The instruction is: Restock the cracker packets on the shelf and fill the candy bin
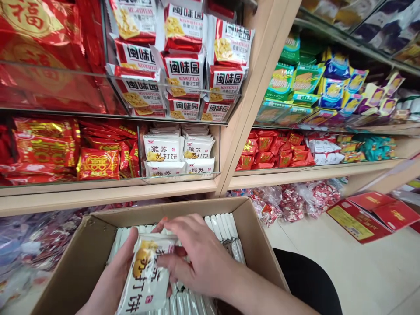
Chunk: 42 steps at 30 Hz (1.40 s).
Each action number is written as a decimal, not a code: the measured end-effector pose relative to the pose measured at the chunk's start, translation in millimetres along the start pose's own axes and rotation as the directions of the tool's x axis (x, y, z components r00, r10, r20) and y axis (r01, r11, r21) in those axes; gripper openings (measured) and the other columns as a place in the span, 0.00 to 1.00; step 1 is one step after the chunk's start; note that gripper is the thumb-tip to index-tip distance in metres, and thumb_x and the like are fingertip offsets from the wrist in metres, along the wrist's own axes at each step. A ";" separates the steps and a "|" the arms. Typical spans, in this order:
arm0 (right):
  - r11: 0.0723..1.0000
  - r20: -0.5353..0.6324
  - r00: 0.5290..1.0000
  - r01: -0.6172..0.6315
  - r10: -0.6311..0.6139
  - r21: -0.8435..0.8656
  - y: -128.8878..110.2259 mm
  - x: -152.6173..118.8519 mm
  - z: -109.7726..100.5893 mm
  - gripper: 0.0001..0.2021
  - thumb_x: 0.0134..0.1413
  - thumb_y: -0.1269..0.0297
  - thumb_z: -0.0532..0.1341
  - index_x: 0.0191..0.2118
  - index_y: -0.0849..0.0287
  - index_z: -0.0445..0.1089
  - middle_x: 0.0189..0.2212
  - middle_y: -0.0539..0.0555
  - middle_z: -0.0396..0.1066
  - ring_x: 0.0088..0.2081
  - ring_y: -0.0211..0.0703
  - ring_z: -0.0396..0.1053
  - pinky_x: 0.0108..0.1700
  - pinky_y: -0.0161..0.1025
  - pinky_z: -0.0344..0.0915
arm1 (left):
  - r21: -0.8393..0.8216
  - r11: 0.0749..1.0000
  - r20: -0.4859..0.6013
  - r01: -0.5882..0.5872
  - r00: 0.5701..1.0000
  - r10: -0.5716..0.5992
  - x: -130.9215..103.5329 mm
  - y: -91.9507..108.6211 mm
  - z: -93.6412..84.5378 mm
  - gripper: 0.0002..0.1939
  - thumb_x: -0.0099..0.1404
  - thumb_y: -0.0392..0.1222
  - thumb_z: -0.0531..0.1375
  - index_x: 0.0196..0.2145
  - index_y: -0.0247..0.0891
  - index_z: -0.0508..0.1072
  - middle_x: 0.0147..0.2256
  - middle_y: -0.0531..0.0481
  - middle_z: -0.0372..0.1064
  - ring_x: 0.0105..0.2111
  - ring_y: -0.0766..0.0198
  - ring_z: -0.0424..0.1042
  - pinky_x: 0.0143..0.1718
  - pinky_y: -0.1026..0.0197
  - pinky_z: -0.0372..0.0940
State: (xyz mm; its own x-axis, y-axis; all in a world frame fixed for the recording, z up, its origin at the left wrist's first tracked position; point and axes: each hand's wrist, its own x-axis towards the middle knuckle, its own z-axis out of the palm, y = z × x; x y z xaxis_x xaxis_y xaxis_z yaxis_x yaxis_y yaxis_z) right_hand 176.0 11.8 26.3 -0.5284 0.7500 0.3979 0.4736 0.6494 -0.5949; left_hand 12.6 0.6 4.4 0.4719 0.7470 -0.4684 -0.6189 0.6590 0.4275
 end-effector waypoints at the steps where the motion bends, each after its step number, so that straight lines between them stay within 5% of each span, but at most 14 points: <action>1: 0.994 0.111 0.990 -0.097 0.091 0.043 -2.2 4.1 -5.5 0.23 0.50 0.58 0.58 0.52 0.58 0.58 0.44 0.57 0.65 0.44 0.42 0.62 0.44 0.38 0.60 | 0.014 0.999 0.000 0.028 1.000 -0.028 -2.0 -0.6 2.5 0.32 0.58 0.57 0.53 0.58 0.52 0.49 0.36 0.46 0.73 0.29 0.53 0.74 0.30 0.54 0.65; 4: 0.929 0.378 0.881 -0.351 0.285 0.117 -8.6 9.0 -8.7 0.28 0.42 0.54 0.63 0.51 0.52 0.59 0.45 0.53 0.65 0.42 0.42 0.65 0.41 0.35 0.62 | 0.064 0.998 0.013 0.025 1.000 -0.026 -5.9 -4.0 8.7 0.35 0.57 0.59 0.54 0.59 0.54 0.45 0.35 0.46 0.73 0.28 0.53 0.74 0.31 0.55 0.64; 8: 0.839 0.398 0.804 -0.527 0.441 0.135 -10.8 6.0 -8.8 0.19 0.38 0.58 0.66 0.39 0.53 0.66 0.35 0.47 0.67 0.34 0.38 0.67 0.30 0.30 0.62 | 0.083 0.994 0.071 -0.068 0.996 0.062 -2.3 -8.3 9.5 0.42 0.53 0.62 0.56 0.60 0.49 0.42 0.36 0.47 0.73 0.33 0.54 0.73 0.32 0.59 0.62; 11: 0.919 0.275 0.906 -0.369 0.321 0.142 -9.3 15.0 -32.4 0.12 0.46 0.66 0.61 0.39 0.54 0.64 0.32 0.46 0.67 0.32 0.35 0.65 0.31 0.30 0.62 | 0.144 0.975 0.074 -0.170 0.984 0.161 5.8 -8.0 3.8 0.48 0.50 0.65 0.56 0.61 0.44 0.37 0.37 0.46 0.73 0.36 0.53 0.71 0.33 0.59 0.61; 14: 0.967 -0.010 0.999 -0.039 0.038 -0.252 -3.8 43.6 -68.8 0.10 0.54 0.70 0.53 0.43 0.55 0.62 0.38 0.51 0.63 0.39 0.38 0.62 0.39 0.35 0.60 | 0.293 0.921 0.051 -0.258 0.966 0.255 13.9 -5.2 -6.2 0.44 0.54 0.64 0.53 0.60 0.41 0.40 0.38 0.44 0.72 0.36 0.53 0.69 0.37 0.55 0.59; 18: 0.687 -0.060 0.996 0.001 -0.065 -0.727 12.7 95.6 -98.3 0.14 0.55 0.76 0.46 0.45 0.59 0.60 0.36 0.56 0.61 0.37 0.44 0.60 0.37 0.40 0.57 | 0.487 0.836 0.048 -0.254 0.963 0.264 18.4 -6.4 -17.0 0.30 0.56 0.59 0.54 0.52 0.41 0.58 0.38 0.44 0.71 0.36 0.54 0.69 0.39 0.54 0.58; 21: 0.475 0.070 0.998 0.062 -0.001 -0.878 27.2 127.2 -101.0 0.15 0.53 0.79 0.45 0.45 0.63 0.58 0.36 0.59 0.63 0.36 0.47 0.61 0.36 0.42 0.55 | 0.597 0.752 0.089 -0.277 0.955 0.282 16.4 -11.1 -17.7 0.24 0.54 0.57 0.57 0.46 0.43 0.65 0.36 0.47 0.70 0.34 0.56 0.69 0.37 0.55 0.59; 23: 0.425 0.122 0.991 0.090 0.049 -0.901 35.5 140.6 -99.3 0.14 0.53 0.80 0.45 0.44 0.65 0.58 0.34 0.59 0.65 0.35 0.48 0.62 0.36 0.42 0.55 | 0.644 0.714 0.102 -0.275 0.956 0.276 14.2 -13.5 -15.7 0.23 0.54 0.57 0.57 0.45 0.44 0.67 0.36 0.48 0.70 0.34 0.57 0.69 0.37 0.57 0.59; 26: 0.461 0.127 0.989 0.079 0.074 -0.884 46.2 149.6 -96.1 0.15 0.50 0.82 0.45 0.43 0.65 0.57 0.33 0.59 0.66 0.36 0.48 0.62 0.37 0.43 0.57 | 0.655 0.708 0.101 -0.264 0.959 0.264 12.9 -15.0 -14.0 0.23 0.52 0.57 0.60 0.43 0.45 0.68 0.35 0.50 0.70 0.34 0.59 0.68 0.37 0.59 0.60; 31: 0.616 0.015 0.997 -0.037 0.079 -0.787 70.2 151.1 -88.3 0.24 0.49 0.83 0.47 0.54 0.68 0.51 0.51 0.66 0.57 0.52 0.51 0.55 0.50 0.49 0.54 | 0.658 0.701 0.112 -0.274 0.957 0.268 17.7 -17.6 -19.0 0.23 0.50 0.57 0.62 0.41 0.45 0.70 0.34 0.49 0.69 0.34 0.60 0.67 0.37 0.58 0.60; 36: 0.714 0.148 0.971 -0.029 0.185 -0.700 95.1 157.6 -87.0 0.33 0.45 0.84 0.50 0.60 0.72 0.42 0.60 0.68 0.40 0.61 0.52 0.38 0.59 0.49 0.43 | 0.673 0.705 0.065 -0.225 0.967 0.247 21.1 -21.3 -21.5 0.22 0.48 0.58 0.62 0.38 0.42 0.72 0.33 0.49 0.69 0.33 0.61 0.67 0.37 0.59 0.61; 42: 0.736 0.145 0.974 -0.031 0.174 -0.676 92.4 160.4 -96.6 0.33 0.47 0.79 0.52 0.60 0.73 0.41 0.60 0.68 0.42 0.61 0.50 0.39 0.60 0.46 0.43 | 0.694 0.685 0.042 -0.220 0.963 0.266 23.0 -22.4 -20.9 0.23 0.47 0.59 0.63 0.36 0.41 0.72 0.31 0.49 0.70 0.31 0.61 0.68 0.36 0.60 0.60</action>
State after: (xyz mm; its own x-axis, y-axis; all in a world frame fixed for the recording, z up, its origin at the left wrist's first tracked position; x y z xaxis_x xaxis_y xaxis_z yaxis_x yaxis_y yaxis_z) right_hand 203.1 204.3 102.6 -0.5344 0.8251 0.1833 0.8413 0.5401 0.0214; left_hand 24.2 1.2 -32.2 0.3158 0.8985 -0.3049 -0.0916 0.3487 0.9328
